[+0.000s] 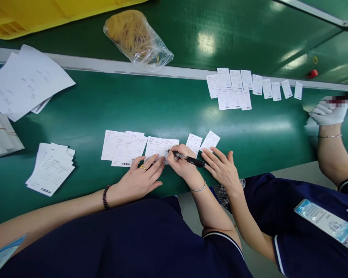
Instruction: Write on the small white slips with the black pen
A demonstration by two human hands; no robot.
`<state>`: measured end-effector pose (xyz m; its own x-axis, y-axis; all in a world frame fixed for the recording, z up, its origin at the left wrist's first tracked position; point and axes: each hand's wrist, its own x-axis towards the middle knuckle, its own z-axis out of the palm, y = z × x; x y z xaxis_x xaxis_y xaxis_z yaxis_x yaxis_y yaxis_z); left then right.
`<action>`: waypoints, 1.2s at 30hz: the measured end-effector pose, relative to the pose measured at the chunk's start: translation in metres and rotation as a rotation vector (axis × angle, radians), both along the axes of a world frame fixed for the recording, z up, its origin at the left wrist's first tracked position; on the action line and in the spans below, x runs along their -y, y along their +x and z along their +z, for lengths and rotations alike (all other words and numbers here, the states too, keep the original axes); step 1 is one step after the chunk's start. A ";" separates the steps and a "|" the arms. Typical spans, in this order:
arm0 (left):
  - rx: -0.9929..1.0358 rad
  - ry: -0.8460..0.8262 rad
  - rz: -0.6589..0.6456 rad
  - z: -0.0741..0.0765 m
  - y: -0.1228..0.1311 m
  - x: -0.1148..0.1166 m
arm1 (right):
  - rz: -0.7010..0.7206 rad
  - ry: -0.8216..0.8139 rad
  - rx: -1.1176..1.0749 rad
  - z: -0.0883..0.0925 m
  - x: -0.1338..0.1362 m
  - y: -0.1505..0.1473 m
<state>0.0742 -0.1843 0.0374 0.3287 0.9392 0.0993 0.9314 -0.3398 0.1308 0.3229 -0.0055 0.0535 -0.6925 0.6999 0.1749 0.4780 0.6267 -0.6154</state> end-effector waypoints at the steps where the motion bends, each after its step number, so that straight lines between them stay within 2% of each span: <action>1: 0.000 -0.003 0.001 0.000 0.000 0.000 | 0.029 -0.116 0.014 0.000 -0.008 0.013; 3: 0.003 -0.011 0.000 -0.001 0.000 0.000 | 0.058 -0.385 0.013 0.000 -0.021 0.029; 5: 0.007 -0.021 0.000 -0.001 0.000 0.000 | 0.032 -0.553 -0.034 0.003 -0.028 0.028; 7: 0.014 -0.018 0.005 0.000 -0.001 0.002 | -0.030 -0.490 -0.114 0.008 -0.022 0.009; 9: 0.024 0.011 0.010 0.003 -0.005 0.005 | -0.090 -0.315 -0.174 0.008 -0.003 -0.026; 13: 0.036 0.080 0.035 0.008 -0.016 0.017 | -0.084 -0.211 -0.254 -0.006 0.049 -0.101; 16: 0.024 0.069 0.038 0.007 -0.019 0.020 | -0.093 -0.132 -0.298 -0.014 0.065 -0.126; 21: 0.011 0.037 0.014 0.005 -0.011 0.015 | -0.061 -0.025 -0.282 -0.012 0.058 -0.125; 24: 0.007 0.032 0.005 0.003 -0.004 0.010 | -0.087 0.008 -0.268 -0.013 0.053 -0.118; 30: 0.012 -0.012 0.007 0.002 0.010 -0.002 | -0.268 -0.003 -0.360 -0.015 0.040 -0.095; 33: -0.008 -0.022 0.019 0.001 0.015 -0.006 | -0.289 -0.013 -0.415 -0.016 0.038 -0.088; 36: -0.012 0.012 0.045 -0.002 0.012 -0.003 | -0.251 -0.020 -0.348 -0.021 0.043 -0.082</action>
